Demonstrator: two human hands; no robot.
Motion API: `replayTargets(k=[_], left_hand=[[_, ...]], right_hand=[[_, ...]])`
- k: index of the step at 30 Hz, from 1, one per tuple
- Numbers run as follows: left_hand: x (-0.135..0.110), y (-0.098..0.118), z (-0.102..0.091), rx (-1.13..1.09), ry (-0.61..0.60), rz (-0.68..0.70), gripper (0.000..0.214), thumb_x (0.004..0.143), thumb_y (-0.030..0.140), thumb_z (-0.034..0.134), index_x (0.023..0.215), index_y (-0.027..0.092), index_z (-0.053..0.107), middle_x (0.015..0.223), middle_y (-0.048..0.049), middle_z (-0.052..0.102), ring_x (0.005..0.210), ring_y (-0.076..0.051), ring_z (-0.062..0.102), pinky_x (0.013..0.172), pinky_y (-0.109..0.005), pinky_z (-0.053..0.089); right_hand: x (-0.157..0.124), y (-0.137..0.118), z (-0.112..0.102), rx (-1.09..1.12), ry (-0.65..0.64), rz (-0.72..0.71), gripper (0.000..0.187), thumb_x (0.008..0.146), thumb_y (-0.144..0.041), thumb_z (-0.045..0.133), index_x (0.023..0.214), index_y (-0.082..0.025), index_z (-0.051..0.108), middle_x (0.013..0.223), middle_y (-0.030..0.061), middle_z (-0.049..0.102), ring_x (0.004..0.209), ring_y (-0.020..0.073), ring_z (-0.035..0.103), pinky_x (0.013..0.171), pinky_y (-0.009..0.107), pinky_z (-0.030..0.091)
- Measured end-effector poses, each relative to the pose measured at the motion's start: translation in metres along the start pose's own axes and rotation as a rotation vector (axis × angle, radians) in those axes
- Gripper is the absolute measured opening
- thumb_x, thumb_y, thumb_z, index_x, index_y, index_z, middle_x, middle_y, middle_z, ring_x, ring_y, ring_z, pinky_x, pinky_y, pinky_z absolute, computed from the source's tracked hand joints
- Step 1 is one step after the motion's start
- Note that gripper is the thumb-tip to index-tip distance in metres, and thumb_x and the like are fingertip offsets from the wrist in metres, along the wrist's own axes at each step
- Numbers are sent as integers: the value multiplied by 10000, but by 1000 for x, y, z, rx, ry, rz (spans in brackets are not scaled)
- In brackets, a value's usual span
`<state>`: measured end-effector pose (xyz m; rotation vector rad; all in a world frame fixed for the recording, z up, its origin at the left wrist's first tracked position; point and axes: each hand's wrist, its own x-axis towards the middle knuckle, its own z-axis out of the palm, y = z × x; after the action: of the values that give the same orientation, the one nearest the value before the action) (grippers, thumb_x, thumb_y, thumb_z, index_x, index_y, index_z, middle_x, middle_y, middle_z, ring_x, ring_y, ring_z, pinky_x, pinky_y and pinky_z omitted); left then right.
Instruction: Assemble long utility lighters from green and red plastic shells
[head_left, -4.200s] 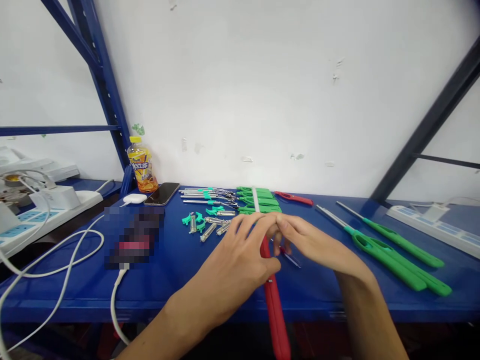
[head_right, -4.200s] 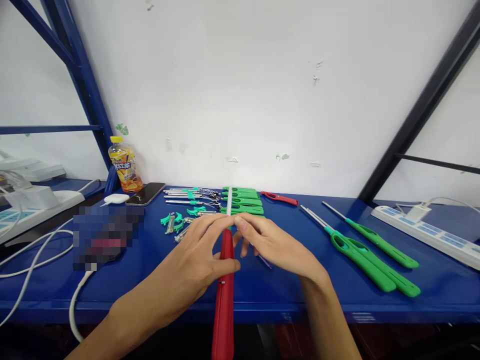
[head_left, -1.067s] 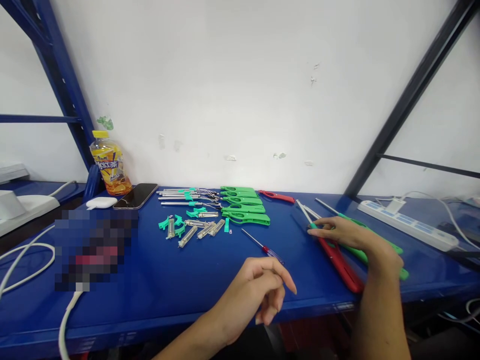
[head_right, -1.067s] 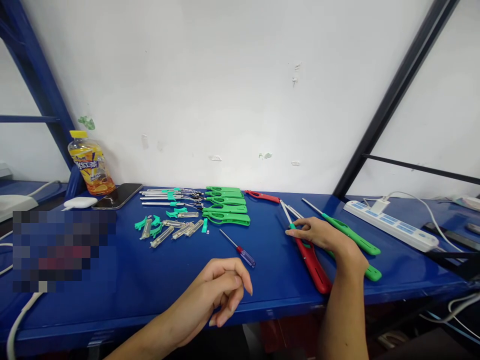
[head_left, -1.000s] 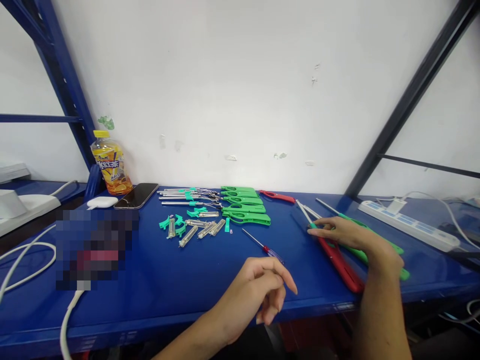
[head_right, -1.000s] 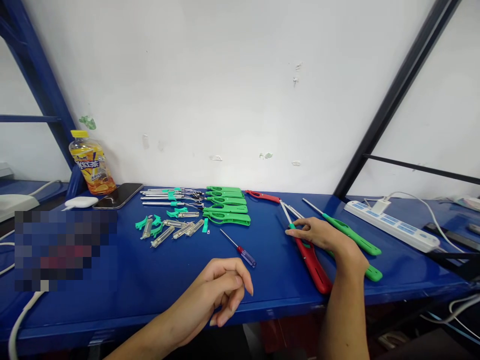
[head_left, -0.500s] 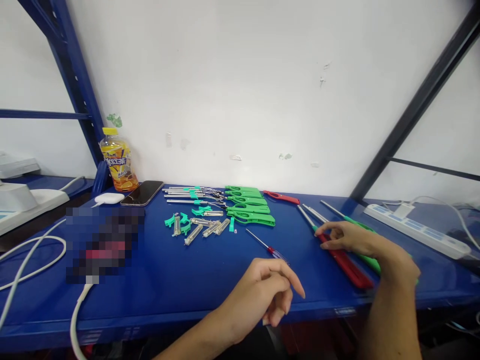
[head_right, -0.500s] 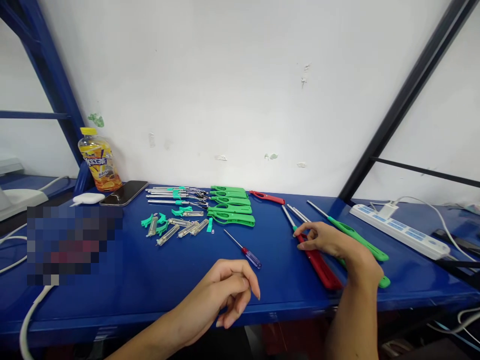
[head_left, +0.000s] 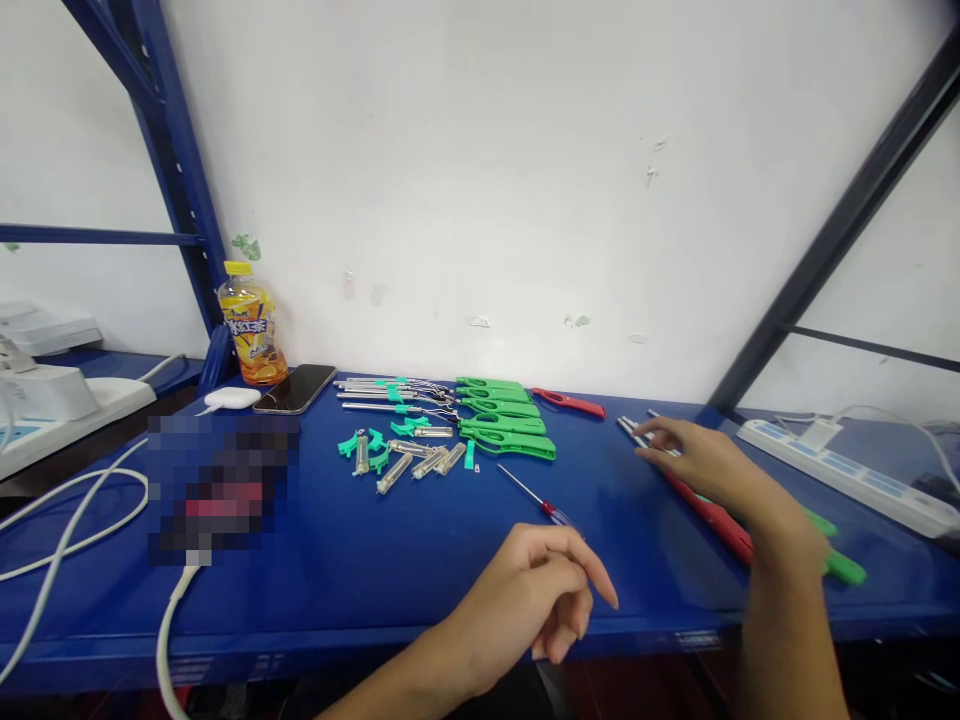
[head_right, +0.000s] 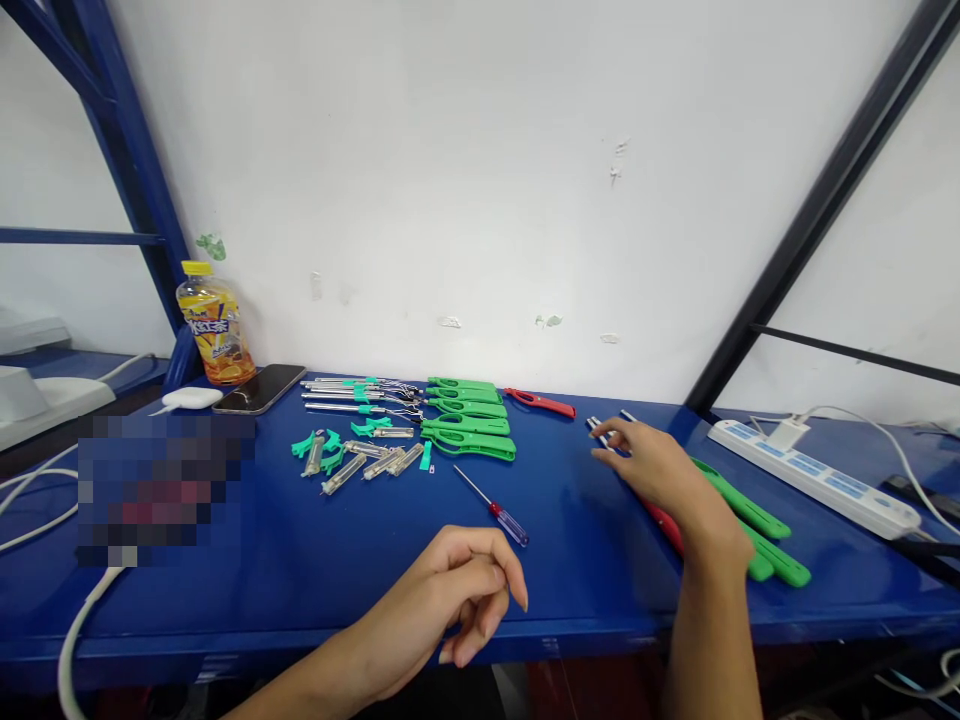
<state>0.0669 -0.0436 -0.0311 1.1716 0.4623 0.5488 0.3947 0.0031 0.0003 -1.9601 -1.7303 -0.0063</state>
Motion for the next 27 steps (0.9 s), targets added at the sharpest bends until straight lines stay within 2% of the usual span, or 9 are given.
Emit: replayTargets(k=[2,5,6,8,12,19,23,27], left_hand=[[0,1,0,6,-3,1,164,755,277,539,780,167,658,534,41,526,376,-68,393,345,-195,214],[0,1,0,13,-2,10,168,745,285,540,775,168,656,523,44,520,372,-67,389,342,-191,216],[0,1,0,13,0,10,172,744,289,539,775,167,656,523,45,519,371,-66,389,341,-189,214],[1,0,0,16,9,5,184,739,299,538,777,164,656,528,47,523,367,-61,388,339,-188,211],[2,-2,0,13,3,14,192,731,302,545,775,154,658,534,48,538,359,-55,394,341,-191,216],[2,-2,0,-15,-15,11,179,745,285,550,779,151,663,539,48,537,366,-58,395,345,-198,204],[2,-1,0,-8,-21,12,179,739,282,545,772,154,665,536,46,536,370,-61,395,341,-196,210],[3,-2,-1,-10,-25,7,187,741,290,550,781,151,670,541,42,543,371,-60,400,338,-192,213]], right_hand=[[20,-18,12,-33,-99,-142,286,884,-395,733,1141,-280,784,1190,96,768,1144,312,693,1039,413,491],[59,-34,38,-91,-185,-240,498,941,-376,735,1421,-283,637,1436,91,656,1310,276,614,1129,387,466],[72,-37,49,-120,-193,-237,515,963,-355,726,1451,-251,602,1457,114,631,1302,278,616,1118,417,485],[92,-36,70,-186,-183,-204,402,1022,-363,675,1385,-201,618,1433,122,618,1215,289,653,1017,521,557],[106,-22,96,-264,-173,-167,367,1026,-360,674,1348,-188,632,1359,111,652,1129,264,686,940,481,600],[110,6,87,-253,-252,-133,354,1029,-360,669,1340,-193,638,1357,110,654,1125,260,686,942,476,599],[113,13,83,-184,-350,-78,354,1028,-362,672,1334,-187,640,1344,106,660,1114,260,690,932,471,603],[111,14,79,-121,-388,-28,341,1031,-367,664,1325,-194,649,1351,102,659,1120,263,687,940,469,600]])
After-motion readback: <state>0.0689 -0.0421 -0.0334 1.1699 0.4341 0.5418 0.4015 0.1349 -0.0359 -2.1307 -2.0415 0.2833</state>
